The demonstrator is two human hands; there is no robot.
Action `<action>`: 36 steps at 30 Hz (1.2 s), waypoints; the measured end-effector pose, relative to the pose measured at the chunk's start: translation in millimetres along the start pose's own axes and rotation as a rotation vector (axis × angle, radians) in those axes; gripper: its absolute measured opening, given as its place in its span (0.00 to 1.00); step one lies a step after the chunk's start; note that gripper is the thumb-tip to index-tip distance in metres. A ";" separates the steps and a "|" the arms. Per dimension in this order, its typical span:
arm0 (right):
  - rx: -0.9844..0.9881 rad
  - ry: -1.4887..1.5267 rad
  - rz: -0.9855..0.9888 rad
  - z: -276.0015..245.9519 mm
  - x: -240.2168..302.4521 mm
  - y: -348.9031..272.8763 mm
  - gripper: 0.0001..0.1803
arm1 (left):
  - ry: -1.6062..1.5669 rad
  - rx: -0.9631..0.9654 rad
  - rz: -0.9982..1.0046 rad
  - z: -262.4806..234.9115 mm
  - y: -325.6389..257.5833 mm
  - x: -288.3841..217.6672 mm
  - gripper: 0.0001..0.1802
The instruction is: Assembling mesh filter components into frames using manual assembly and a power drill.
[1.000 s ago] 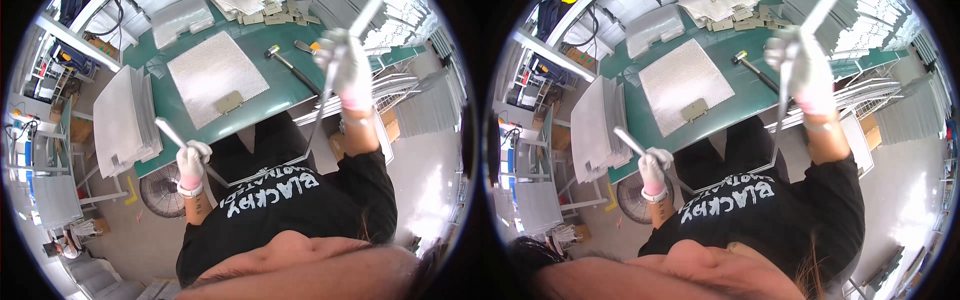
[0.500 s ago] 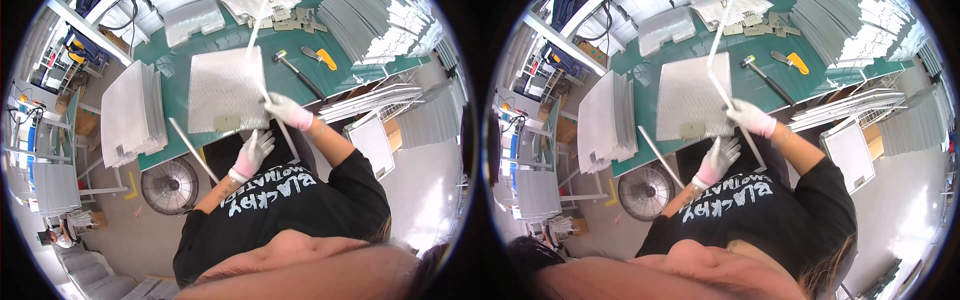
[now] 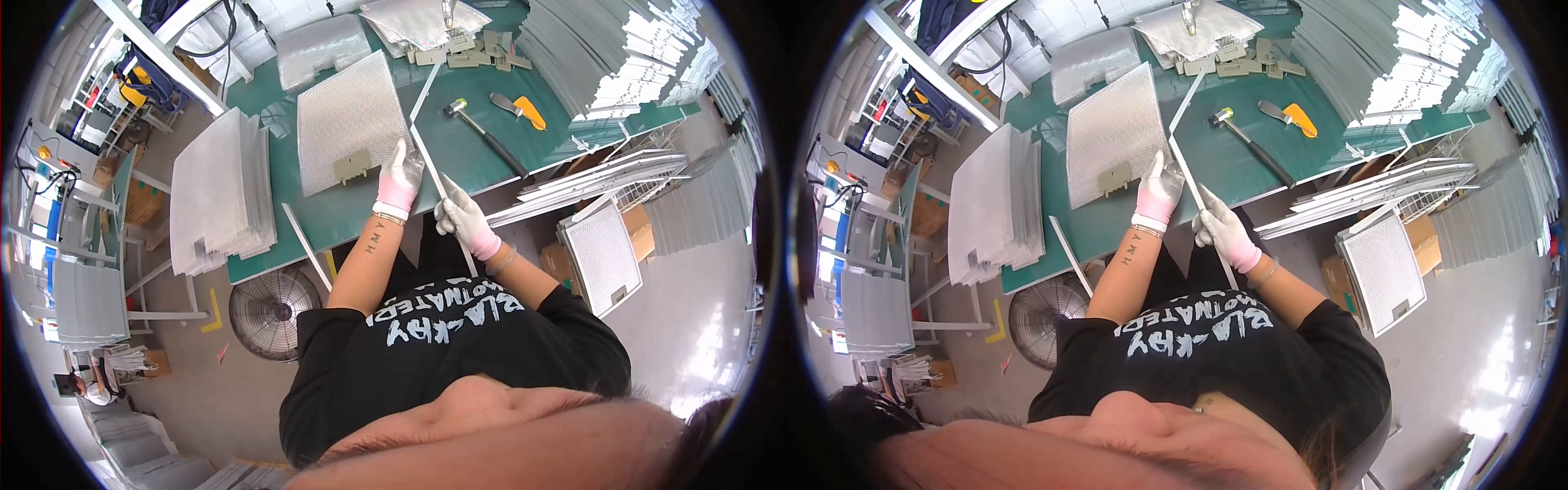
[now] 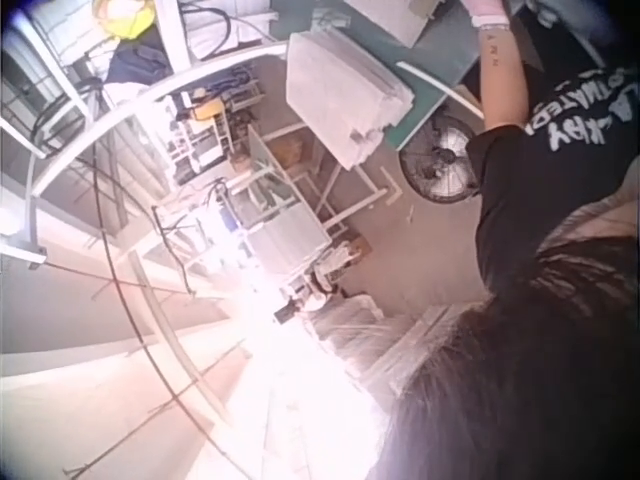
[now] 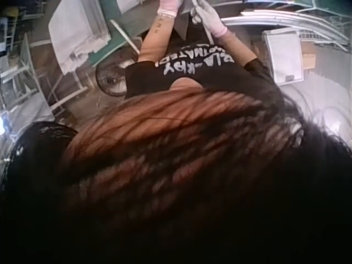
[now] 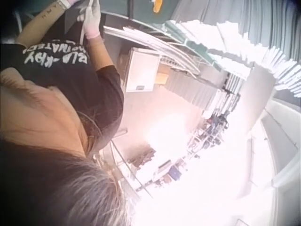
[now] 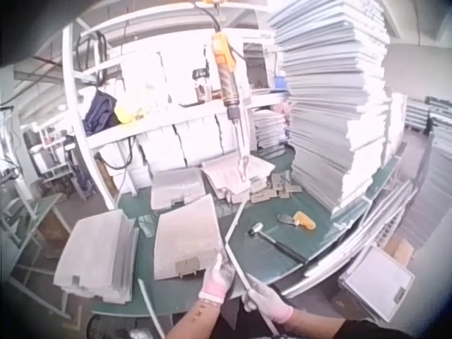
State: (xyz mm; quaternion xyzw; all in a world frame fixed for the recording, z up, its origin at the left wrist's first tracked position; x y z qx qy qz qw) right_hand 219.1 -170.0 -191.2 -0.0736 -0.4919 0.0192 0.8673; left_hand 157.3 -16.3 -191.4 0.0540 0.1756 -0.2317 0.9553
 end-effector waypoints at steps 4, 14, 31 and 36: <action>0.006 -0.008 0.014 2.3 -5.0 -4.9 0.32 | 0.165 -0.071 0.136 -9.3 9.9 -3.2 0.13; -0.023 -0.066 0.003 -3.4 -2.7 -4.1 0.31 | 0.075 -0.193 0.146 -11.8 21.0 7.2 0.10; -0.043 -0.176 0.008 2.3 3.2 -9.0 0.32 | 0.546 -0.071 0.194 -5.6 10.7 -2.1 0.11; -0.049 -0.456 0.021 -5.5 44.9 29.8 0.31 | 0.178 -0.194 0.127 -3.3 3.5 18.1 0.12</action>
Point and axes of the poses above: each hand's wrist, its own y-axis towards the middle knuckle, its own z-axis out of the palm, x = y × z, the point moved 5 cm from there along y, towards the middle knuckle, and after that the axes turned 8 degrees about z, right-handed, at the moved point
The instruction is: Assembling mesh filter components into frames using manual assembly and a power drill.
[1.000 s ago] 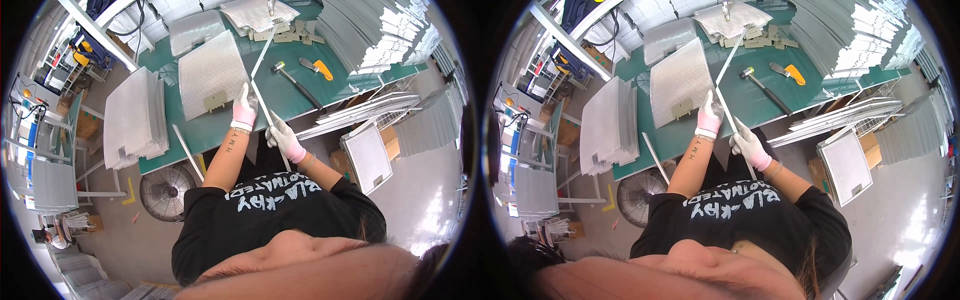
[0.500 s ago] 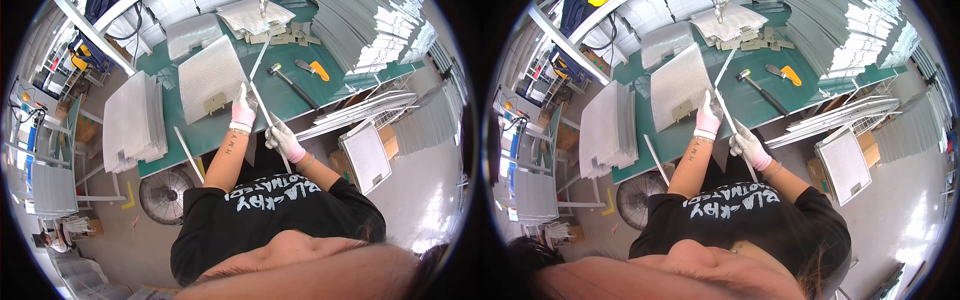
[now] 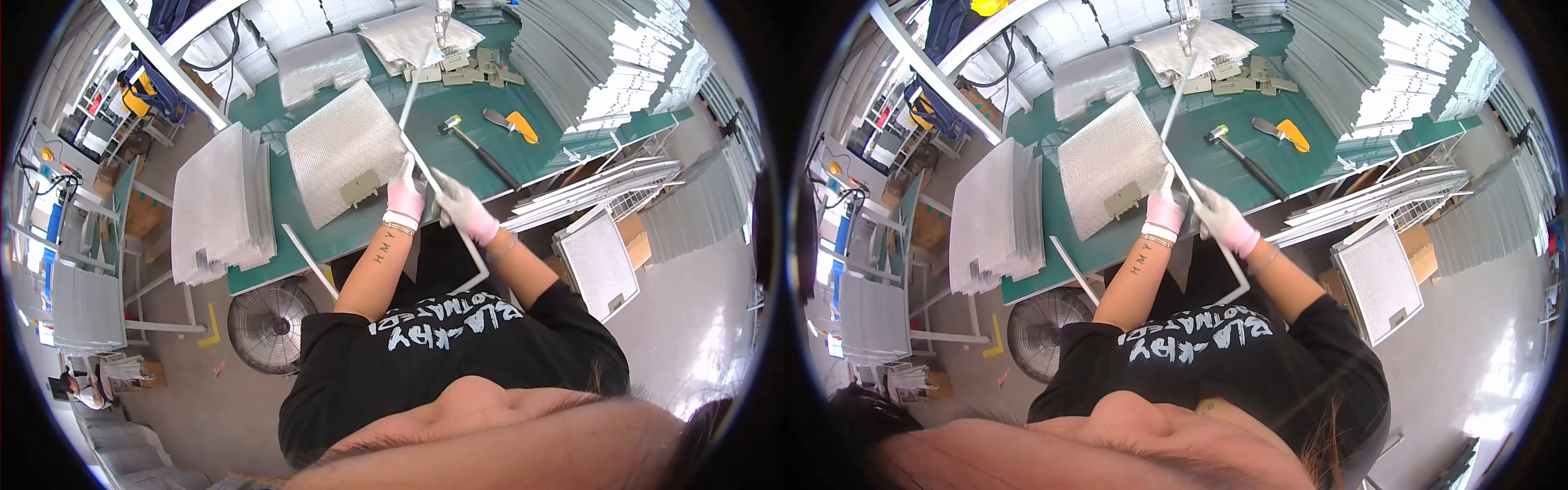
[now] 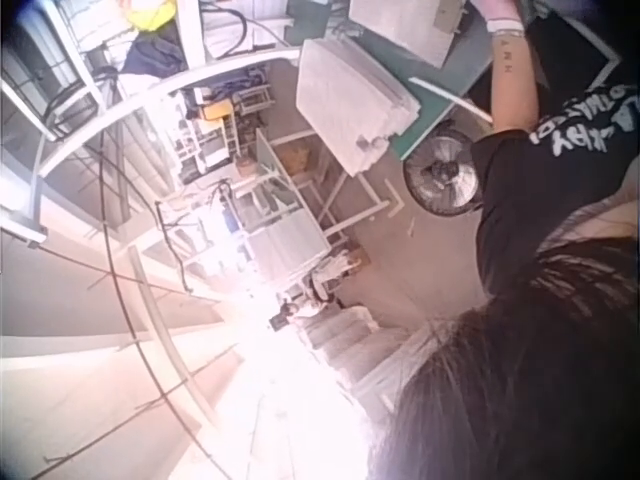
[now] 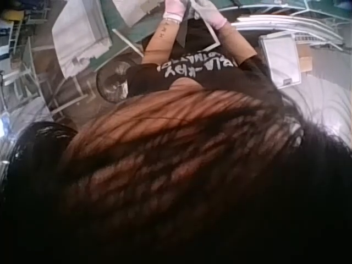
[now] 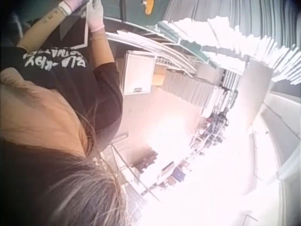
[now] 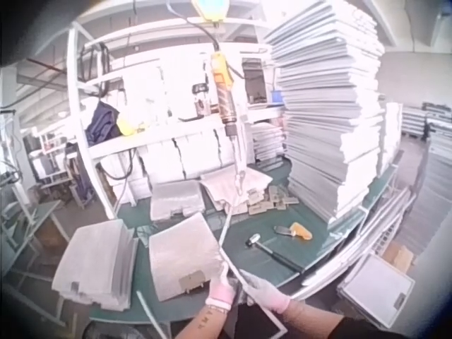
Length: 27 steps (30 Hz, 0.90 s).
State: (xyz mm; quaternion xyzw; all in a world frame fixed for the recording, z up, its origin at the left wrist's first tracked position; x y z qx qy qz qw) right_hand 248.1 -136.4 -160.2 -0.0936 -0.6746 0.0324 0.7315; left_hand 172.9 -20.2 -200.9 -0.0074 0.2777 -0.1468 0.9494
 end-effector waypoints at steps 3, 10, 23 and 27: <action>-0.046 -0.074 -0.137 -13.6 16.1 54.2 0.30 | -0.031 0.101 -0.073 4.5 -11.7 6.2 0.16; 0.130 -0.045 0.223 -25.6 -4.8 111.3 0.20 | 0.300 0.382 -0.222 -4.0 -123.6 -63.6 0.31; 0.127 0.111 0.059 -16.2 25.5 58.0 0.12 | 0.757 0.294 0.288 -55.3 -72.6 -227.6 0.36; 0.082 0.166 -0.066 -28.8 43.5 30.9 0.11 | 0.779 0.241 0.352 -35.5 -83.0 -228.6 0.37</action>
Point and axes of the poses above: each hand's wrist, its own y-axis towards the middle knuckle, its own z-axis out of the palm, x = y × z, the point moved 5 cm from there along y, towards the middle knuckle, and after that the axes turned 8 degrees about z, right-handed, at the moved point
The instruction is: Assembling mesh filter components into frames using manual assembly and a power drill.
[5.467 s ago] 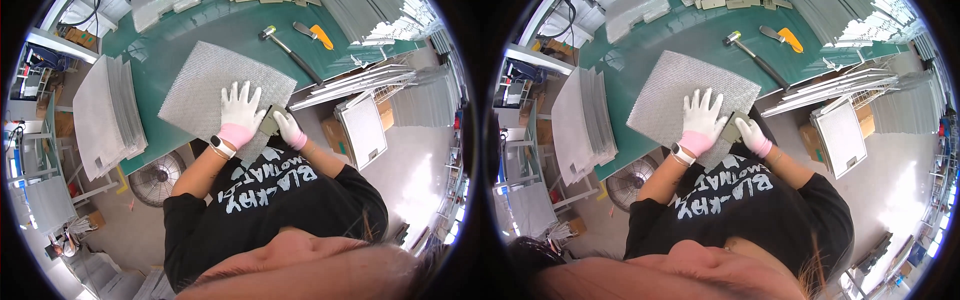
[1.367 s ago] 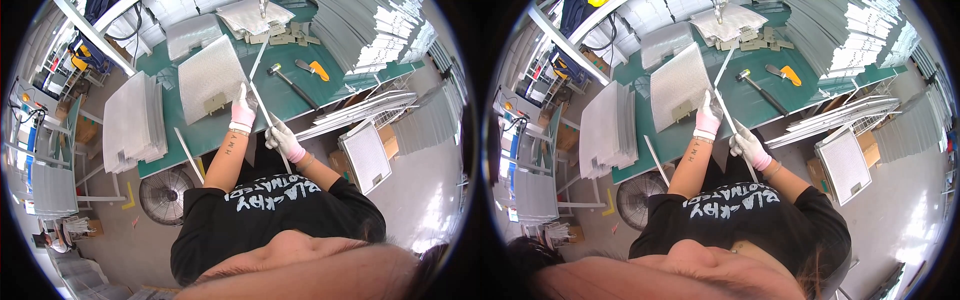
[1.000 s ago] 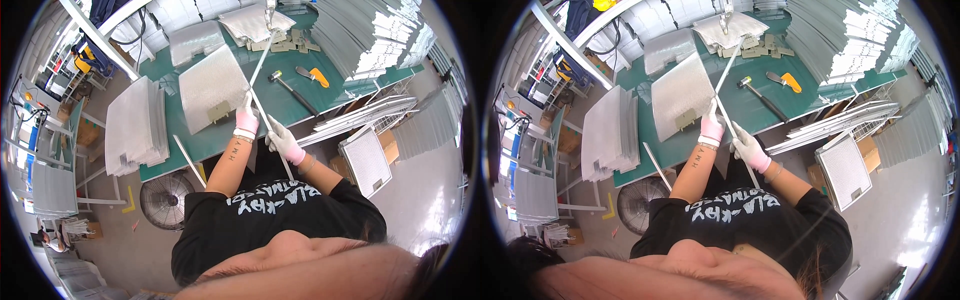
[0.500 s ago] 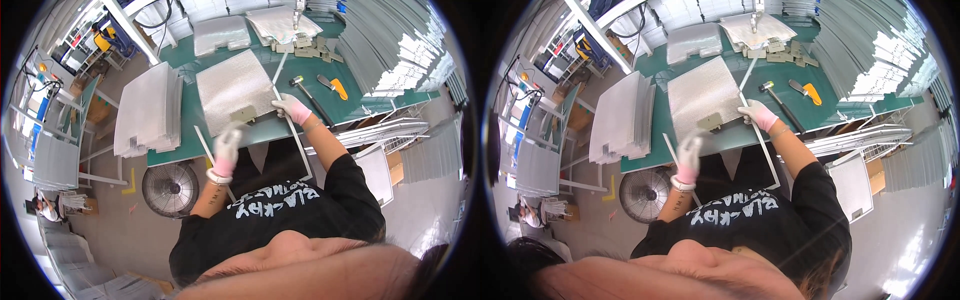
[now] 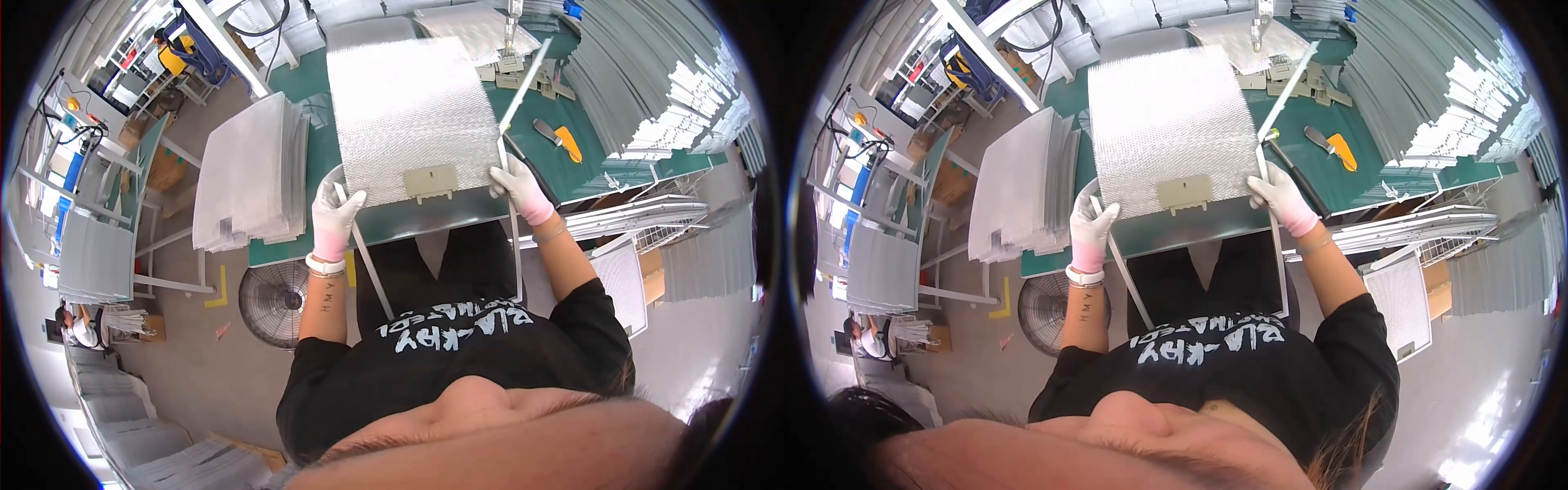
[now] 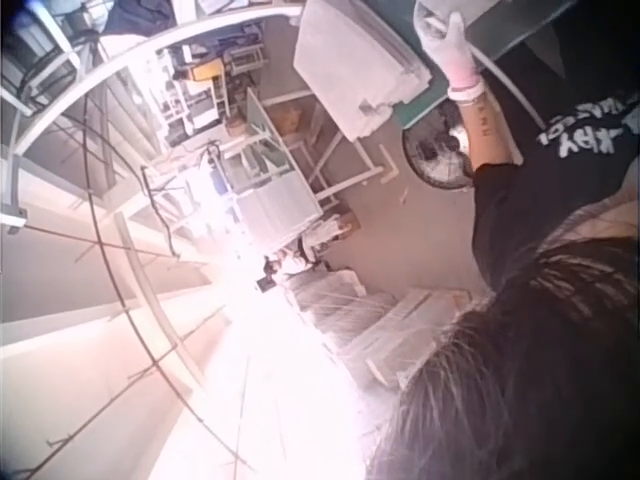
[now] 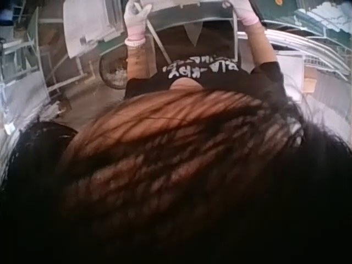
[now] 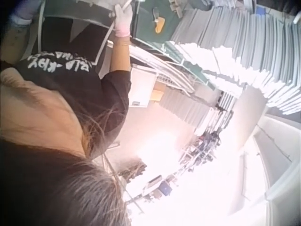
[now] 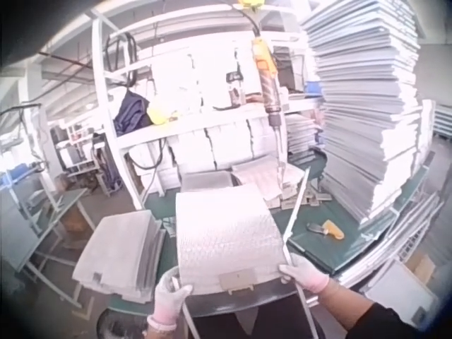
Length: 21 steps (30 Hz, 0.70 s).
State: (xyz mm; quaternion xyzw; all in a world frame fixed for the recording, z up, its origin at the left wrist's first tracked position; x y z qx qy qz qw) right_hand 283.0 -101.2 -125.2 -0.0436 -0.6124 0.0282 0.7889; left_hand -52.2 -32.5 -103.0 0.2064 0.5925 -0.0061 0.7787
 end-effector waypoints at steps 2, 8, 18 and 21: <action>-0.021 0.005 -0.018 -7.7 -0.7 -4.7 0.11 | 0.038 -0.070 0.116 16.2 0.9 -9.1 0.36; 0.001 0.030 -0.095 0.4 12.1 -18.9 0.19 | 0.334 -0.164 0.288 39.4 -15.7 -50.1 0.36; -0.055 -0.149 -0.375 64.7 97.6 -21.9 0.18 | 0.664 -0.231 0.550 -4.8 -0.7 -104.5 0.11; -0.208 -0.248 -0.508 63.4 134.6 -7.5 0.08 | 0.752 -0.106 0.754 -0.1 34.4 -134.8 0.10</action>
Point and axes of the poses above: each hand's wrist, its own y-axis towards the middle knuckle, its own z-axis out of the palm, x = y × z, the point moved 5 cm from there along y, towards the middle knuckle, and after that the axes turned 8 degrees about z, right-handed, at the moved point
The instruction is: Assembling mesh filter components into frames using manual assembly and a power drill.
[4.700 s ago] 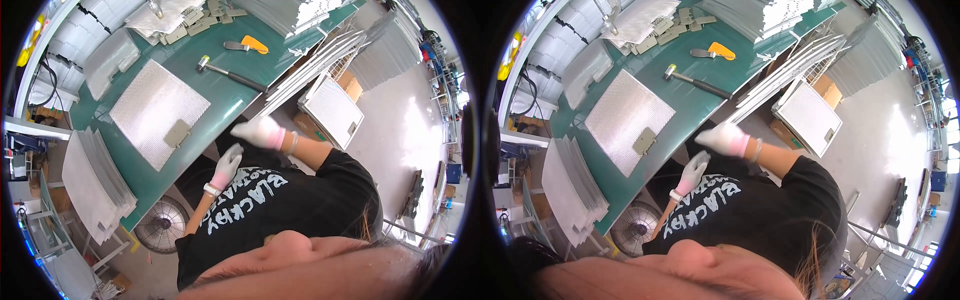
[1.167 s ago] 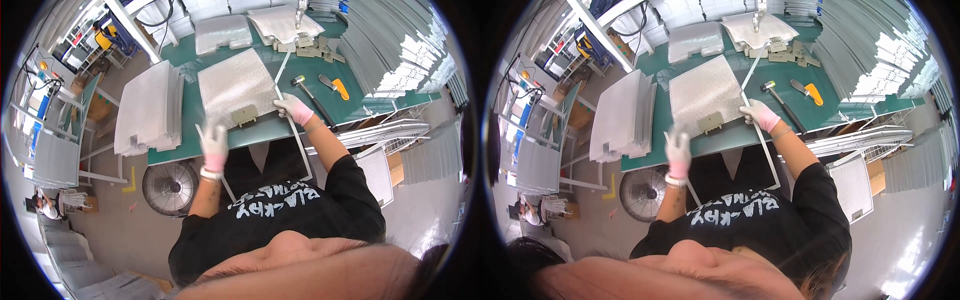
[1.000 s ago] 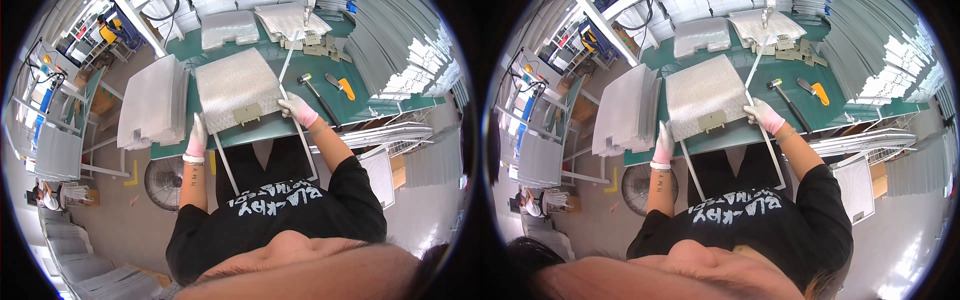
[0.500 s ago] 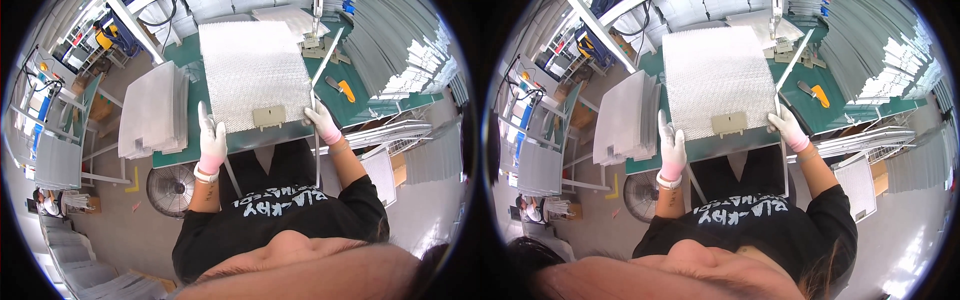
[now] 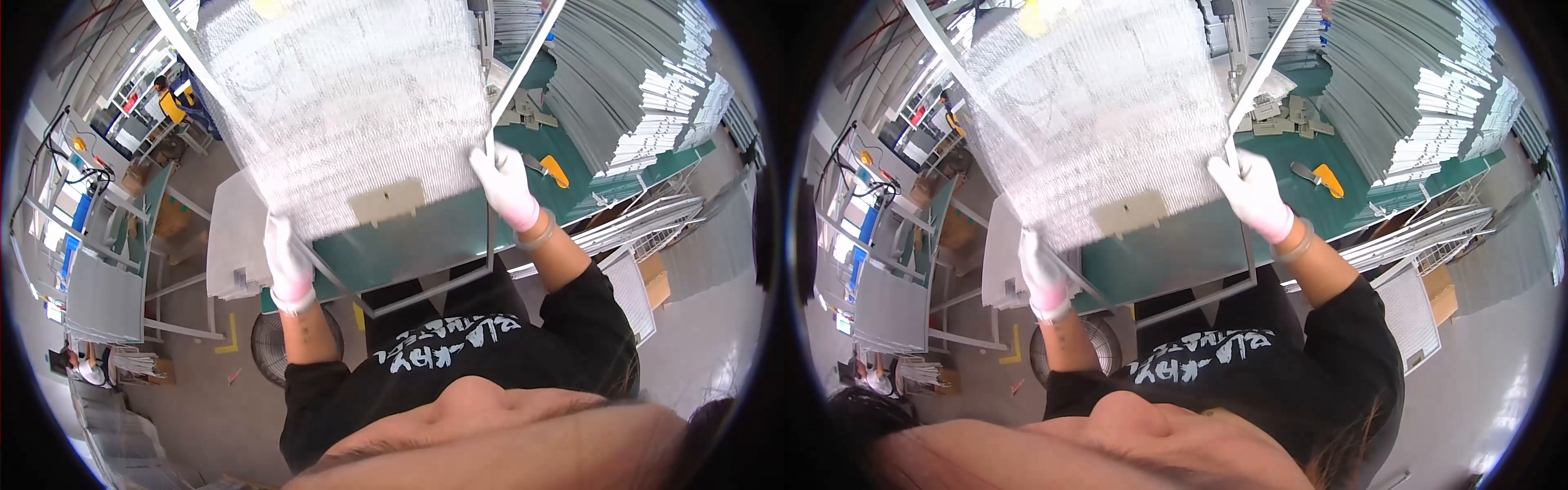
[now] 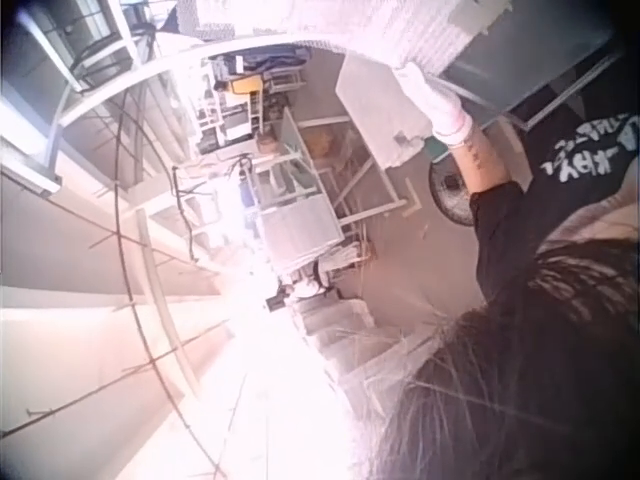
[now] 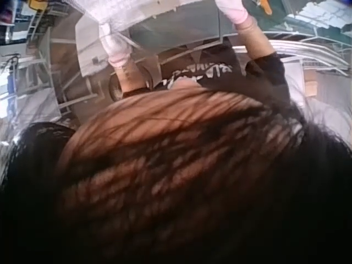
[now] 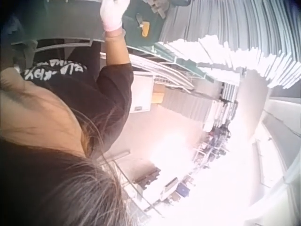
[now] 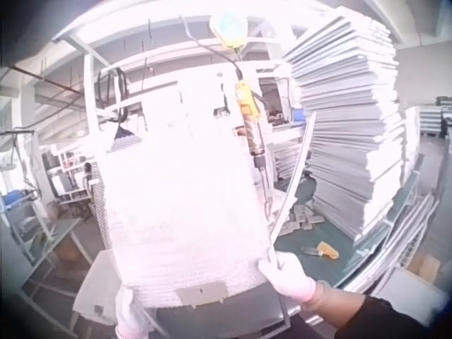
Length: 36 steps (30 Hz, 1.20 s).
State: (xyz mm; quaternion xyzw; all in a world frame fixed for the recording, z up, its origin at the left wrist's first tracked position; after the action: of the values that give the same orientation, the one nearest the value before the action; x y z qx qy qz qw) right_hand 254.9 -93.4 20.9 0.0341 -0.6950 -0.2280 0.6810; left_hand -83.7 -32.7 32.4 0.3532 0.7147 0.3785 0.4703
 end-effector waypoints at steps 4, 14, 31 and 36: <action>-0.099 -0.108 -0.153 -5.3 6.0 37.5 0.07 | -0.228 -0.070 -0.133 25.9 45.1 9.8 0.09; -0.126 0.050 -0.180 -7.8 -34.5 34.5 0.16 | -0.543 -0.271 -0.317 66.6 -2.5 32.0 0.14; -0.070 0.061 0.013 -31.0 -29.9 45.3 0.14 | -0.392 -0.144 -0.310 49.3 17.8 40.9 0.11; -0.022 0.135 -0.039 -22.1 -31.6 23.4 0.18 | -0.572 -0.277 -0.399 53.7 -13.1 25.3 0.08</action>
State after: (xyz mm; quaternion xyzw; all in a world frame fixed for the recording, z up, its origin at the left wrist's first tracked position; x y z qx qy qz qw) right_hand 284.5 -67.1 -0.8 0.0556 -0.6443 -0.2459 0.7221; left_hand -43.0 -5.7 -3.8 0.2314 0.5515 0.2585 0.7586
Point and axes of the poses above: each hand's wrist, its own y-axis towards the middle knuckle, its own z-axis out of the palm, x = y × z, the point moved 5 cm from there along y, towards the middle knuckle, and after that the axes turned 8 degrees about z, right-handed, at the moved point
